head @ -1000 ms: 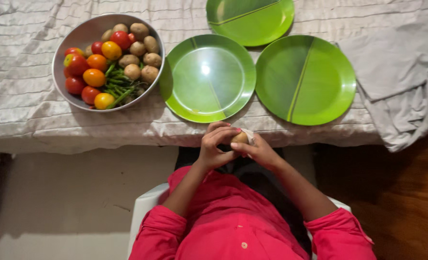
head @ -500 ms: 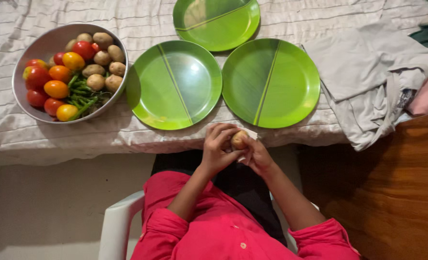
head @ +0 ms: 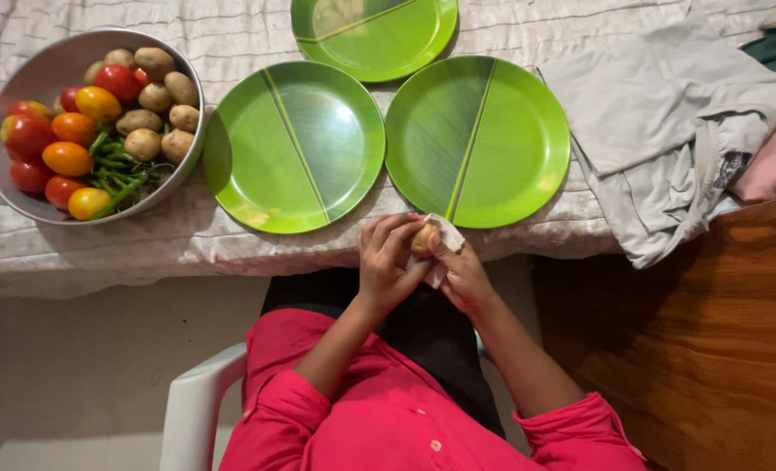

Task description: The person wipes several potatoes one by one with a small white cloth and places them onto a green plate. The person picks each potato from a bowl containing tomatoes, potatoes, and green beans, rubs it with the cloth, and sets it on the plate.

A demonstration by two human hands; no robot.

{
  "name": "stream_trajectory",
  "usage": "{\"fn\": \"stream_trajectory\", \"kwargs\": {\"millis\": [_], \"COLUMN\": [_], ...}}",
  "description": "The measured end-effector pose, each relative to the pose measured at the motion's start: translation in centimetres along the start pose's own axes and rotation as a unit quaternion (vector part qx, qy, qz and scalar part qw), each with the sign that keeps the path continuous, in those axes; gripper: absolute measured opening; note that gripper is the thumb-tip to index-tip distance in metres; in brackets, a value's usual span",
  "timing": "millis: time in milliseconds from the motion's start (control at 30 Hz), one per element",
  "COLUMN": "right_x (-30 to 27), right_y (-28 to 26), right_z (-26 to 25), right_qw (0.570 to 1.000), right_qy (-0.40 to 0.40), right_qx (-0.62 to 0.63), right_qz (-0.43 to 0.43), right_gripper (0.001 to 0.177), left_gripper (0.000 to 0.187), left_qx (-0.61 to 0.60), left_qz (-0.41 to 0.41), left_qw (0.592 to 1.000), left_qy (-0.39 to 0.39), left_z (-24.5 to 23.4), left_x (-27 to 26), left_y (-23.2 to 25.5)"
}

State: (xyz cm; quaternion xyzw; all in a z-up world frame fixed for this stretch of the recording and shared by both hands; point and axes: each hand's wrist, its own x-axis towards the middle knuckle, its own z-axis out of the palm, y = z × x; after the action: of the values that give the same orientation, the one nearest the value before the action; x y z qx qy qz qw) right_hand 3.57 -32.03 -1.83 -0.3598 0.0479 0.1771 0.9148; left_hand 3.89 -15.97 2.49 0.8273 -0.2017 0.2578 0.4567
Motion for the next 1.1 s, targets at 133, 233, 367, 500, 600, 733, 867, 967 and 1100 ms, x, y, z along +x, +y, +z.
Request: {"fn": "stream_trajectory", "kwargs": {"millis": [133, 233, 367, 500, 600, 733, 867, 967, 1100], "right_x": [-0.1, -0.1, -0.2, -0.3, -0.7, -1.0, -0.8, -0.5, -0.1], "right_y": [-1.1, -1.4, -1.3, -1.0, -0.4, -0.5, -1.1, -1.1, -0.5], "right_z": [0.2, 0.5, 1.1, 1.4, 1.4, 1.4, 1.3, 1.3, 0.8], "right_qw": [0.998, 0.998, 0.999, 0.999, 0.998, 0.997, 0.998, 0.999, 0.999], "right_qy": [-0.014, 0.009, -0.006, -0.008, -0.046, -0.045, -0.046, -0.028, -0.019], "right_qx": [-0.012, -0.023, 0.018, 0.031, 0.011, -0.043, 0.002, 0.015, 0.0], "right_qz": [-0.053, -0.064, -0.047, -0.028, -0.043, -0.048, -0.047, -0.045, -0.047], "right_gripper": [0.055, 0.058, 0.058, 0.058, 0.059, 0.061, 0.062, 0.061, 0.058], "left_gripper": [0.06, 0.061, 0.063, 0.059, 0.059, 0.056, 0.055, 0.055, 0.052], "left_qx": [-0.025, -0.063, -0.093, -0.062, -0.059, -0.057, -0.056, -0.036, 0.014], "left_qz": [-0.014, -0.032, -0.046, -0.016, 0.003, -0.006, -0.009, 0.006, 0.016], "left_qw": [1.0, 0.997, 0.995, 0.998, 0.998, 0.997, 0.997, 0.998, 0.998], "left_qy": [0.013, 0.005, 0.007, 0.029, 0.031, 0.05, 0.051, 0.053, 0.053], "left_z": [1.2, 1.7, 1.4, 0.8, 0.4, 0.7, 1.6, 2.2, 2.6], "left_x": [0.3, 0.1, -0.6, -1.2, -1.5, -1.6, -1.3, -1.3, -1.4], "left_y": [0.6, 0.7, 0.4, 0.2, 0.1, 0.5, 0.5, 0.4, 0.4]}}
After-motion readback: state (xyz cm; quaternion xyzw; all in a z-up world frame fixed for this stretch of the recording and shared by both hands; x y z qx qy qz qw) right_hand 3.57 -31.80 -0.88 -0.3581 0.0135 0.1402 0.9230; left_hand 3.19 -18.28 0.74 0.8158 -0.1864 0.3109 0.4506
